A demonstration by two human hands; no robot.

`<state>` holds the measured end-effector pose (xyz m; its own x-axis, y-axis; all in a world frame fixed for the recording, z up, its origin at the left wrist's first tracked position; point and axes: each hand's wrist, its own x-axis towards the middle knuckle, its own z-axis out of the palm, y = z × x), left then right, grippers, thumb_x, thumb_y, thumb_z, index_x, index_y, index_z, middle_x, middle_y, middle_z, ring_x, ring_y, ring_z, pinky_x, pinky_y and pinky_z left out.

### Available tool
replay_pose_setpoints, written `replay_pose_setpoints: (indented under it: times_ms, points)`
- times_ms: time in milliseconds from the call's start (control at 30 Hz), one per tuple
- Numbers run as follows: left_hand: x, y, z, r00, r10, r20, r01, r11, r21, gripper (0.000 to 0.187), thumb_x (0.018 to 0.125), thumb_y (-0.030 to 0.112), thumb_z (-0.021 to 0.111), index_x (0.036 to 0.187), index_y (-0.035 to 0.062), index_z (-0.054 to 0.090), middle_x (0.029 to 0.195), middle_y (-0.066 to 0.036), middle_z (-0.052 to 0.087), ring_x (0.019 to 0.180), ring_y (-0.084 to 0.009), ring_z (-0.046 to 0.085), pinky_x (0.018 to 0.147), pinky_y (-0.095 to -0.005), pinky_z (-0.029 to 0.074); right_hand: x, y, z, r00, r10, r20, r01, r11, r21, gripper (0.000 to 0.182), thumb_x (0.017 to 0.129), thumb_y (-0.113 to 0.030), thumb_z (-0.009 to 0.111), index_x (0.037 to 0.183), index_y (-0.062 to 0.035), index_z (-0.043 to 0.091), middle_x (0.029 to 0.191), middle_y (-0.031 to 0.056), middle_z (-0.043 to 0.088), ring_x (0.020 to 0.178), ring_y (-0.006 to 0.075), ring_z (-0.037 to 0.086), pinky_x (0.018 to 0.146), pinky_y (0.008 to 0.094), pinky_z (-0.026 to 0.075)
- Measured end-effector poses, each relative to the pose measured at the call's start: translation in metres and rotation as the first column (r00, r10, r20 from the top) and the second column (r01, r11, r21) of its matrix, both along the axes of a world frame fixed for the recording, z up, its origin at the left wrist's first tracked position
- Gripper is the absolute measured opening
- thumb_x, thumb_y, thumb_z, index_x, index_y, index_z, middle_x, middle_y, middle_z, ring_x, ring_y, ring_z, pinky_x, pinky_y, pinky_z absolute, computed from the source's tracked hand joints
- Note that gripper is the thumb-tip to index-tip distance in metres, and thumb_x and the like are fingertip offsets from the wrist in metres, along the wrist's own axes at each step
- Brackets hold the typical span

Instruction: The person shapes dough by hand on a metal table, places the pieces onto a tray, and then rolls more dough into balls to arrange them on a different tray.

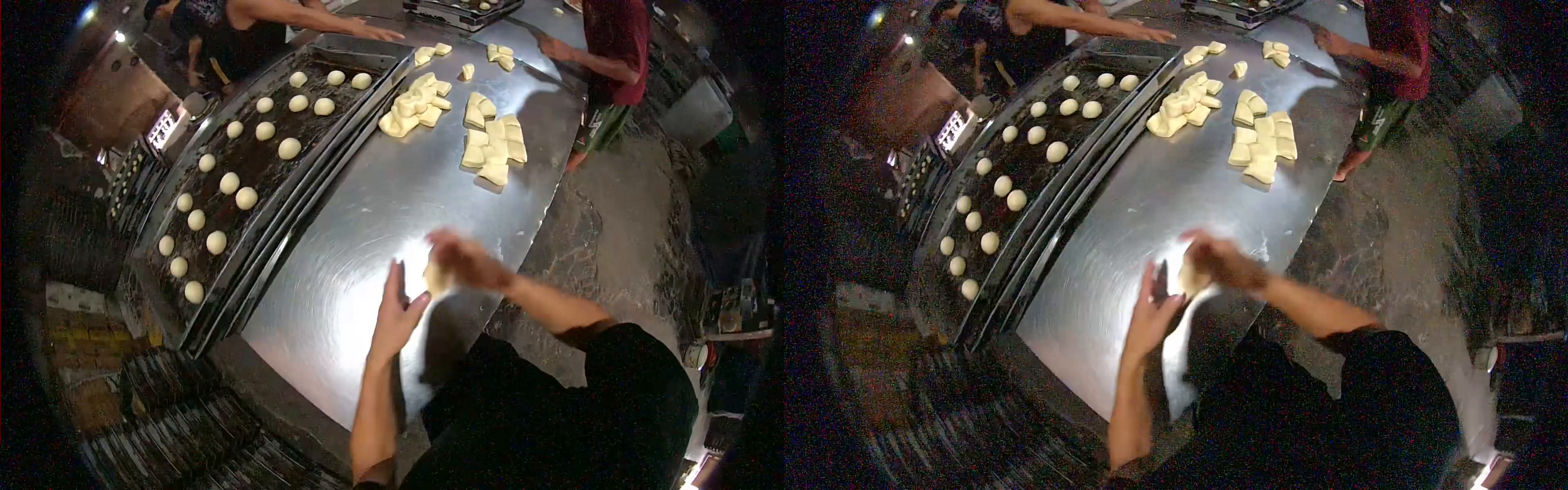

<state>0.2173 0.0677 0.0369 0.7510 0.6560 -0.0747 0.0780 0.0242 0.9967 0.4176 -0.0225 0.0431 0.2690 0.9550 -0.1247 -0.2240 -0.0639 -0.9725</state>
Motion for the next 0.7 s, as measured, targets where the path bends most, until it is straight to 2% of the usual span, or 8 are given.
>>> replay_pose_setpoints:
  times_ms: [133, 267, 367, 433, 533, 600, 667, 700]
  points:
    - [-0.028, -0.03, 0.01, 0.969, 0.082, -0.231, -0.138, 0.961, -0.24, 0.035, 0.093, 0.018, 0.059, 0.12, -0.0041, 0.057, 0.078, -0.007, 0.063, 0.059, -0.0101, 0.057, 0.051, -0.0229, 0.046, 0.023, 0.039, -0.011, 0.441, -0.02, 0.897, -0.063, 0.997, 0.053, 0.032, 0.093, -0.026, 0.055, 0.115, -0.0041, 0.061, 0.118, 0.017, 0.061, 0.115, 0.0313, 0.054, 0.097, 0.0418, 0.043]
    - [-0.12, -0.037, 0.015, 0.908, 0.222, -0.355, -0.271, 0.958, -0.092, 0.034, 0.089, 0.013, 0.065, 0.118, -0.0024, 0.059, 0.092, -0.009, 0.065, 0.077, -0.0111, 0.06, 0.066, -0.0246, 0.049, 0.165, 0.065, -0.039, -0.452, 0.181, 0.873, 0.452, 0.891, 0.049, 0.022, 0.085, -0.024, 0.059, 0.094, -0.0055, 0.065, 0.097, 0.0145, 0.067, 0.107, 0.0329, 0.057, 0.103, 0.0545, 0.03]
    - [-0.17, -0.044, 0.02, 0.849, 0.368, -0.38, -0.431, 0.898, -0.094, 0.031, 0.088, 0.008, 0.064, 0.116, -0.0011, 0.06, 0.096, -0.004, 0.065, 0.084, -0.0104, 0.058, 0.074, -0.0239, 0.046, 0.167, 0.081, -0.016, -0.275, 0.186, 0.943, 0.468, 0.883, -0.038, 0.024, 0.088, -0.026, 0.056, 0.095, -0.0043, 0.065, 0.098, 0.0146, 0.067, 0.101, 0.0349, 0.059, 0.1, 0.0513, 0.036]
    - [-0.19, -0.052, 0.025, 0.806, 0.432, -0.405, -0.514, 0.85, -0.117, 0.03, 0.087, 0.009, 0.064, 0.115, -0.001, 0.061, 0.097, -0.004, 0.063, 0.085, -0.0114, 0.057, 0.075, -0.0248, 0.045, 0.123, 0.084, 0.01, 0.492, -0.077, 0.867, 0.435, 0.885, -0.168, 0.032, 0.094, -0.024, 0.055, 0.104, 0.0059, 0.064, 0.105, 0.0165, 0.068, 0.102, 0.031, 0.062, 0.092, 0.0429, 0.047]
    - [-0.197, -0.058, 0.029, 0.801, 0.452, -0.394, -0.556, 0.805, -0.207, 0.032, 0.086, 0.011, 0.064, 0.114, -0.0026, 0.06, 0.098, -0.007, 0.064, 0.086, -0.0143, 0.058, 0.077, -0.0281, 0.046, 0.022, 0.042, 0.003, 0.902, 0.065, 0.428, 0.006, 0.987, -0.163, 0.037, 0.099, -0.03, 0.05, 0.115, 0.0016, 0.063, 0.105, 0.0141, 0.067, 0.094, 0.0246, 0.062, 0.086, 0.0359, 0.05]
    - [-0.204, -0.054, -0.012, 0.727, 0.452, -0.518, -0.397, 0.891, 0.221, 0.033, 0.085, 0.013, 0.063, 0.113, -0.0046, 0.059, 0.097, -0.013, 0.064, 0.087, -0.0217, 0.061, 0.08, -0.0319, 0.047, -0.027, 0.024, 0.002, 0.782, 0.309, 0.541, -0.238, 0.951, -0.199, 0.028, 0.094, -0.022, 0.059, 0.111, -0.0006, 0.064, 0.096, 0.0115, 0.068, 0.09, 0.0186, 0.062, 0.086, 0.0338, 0.048]
    - [-0.177, -0.049, -0.011, 0.666, 0.678, -0.311, -0.422, 0.687, 0.592, 0.035, 0.083, 0.012, 0.062, 0.113, -0.0057, 0.058, 0.098, -0.019, 0.063, 0.091, -0.0293, 0.062, 0.08, -0.0359, 0.048, -0.043, 0.027, -0.033, 0.173, -0.011, 0.985, -0.277, 0.959, 0.059, 0.026, 0.094, -0.021, 0.057, 0.108, -0.0014, 0.065, 0.093, 0.0126, 0.066, 0.088, 0.0203, 0.061, 0.082, 0.0353, 0.049]
    - [-0.164, -0.05, -0.009, 0.708, 0.64, -0.299, -0.449, 0.735, 0.508, 0.034, 0.082, 0.011, 0.062, 0.112, -0.0045, 0.058, 0.097, -0.019, 0.063, 0.091, -0.0315, 0.061, 0.079, -0.038, 0.048, -0.057, 0.026, -0.037, 0.172, 0.01, 0.985, -0.294, 0.955, 0.041, 0.026, 0.094, -0.021, 0.057, 0.108, -0.0014, 0.065, 0.093, 0.0126, 0.066, 0.088, 0.0203, 0.061, 0.082, 0.0353, 0.049]
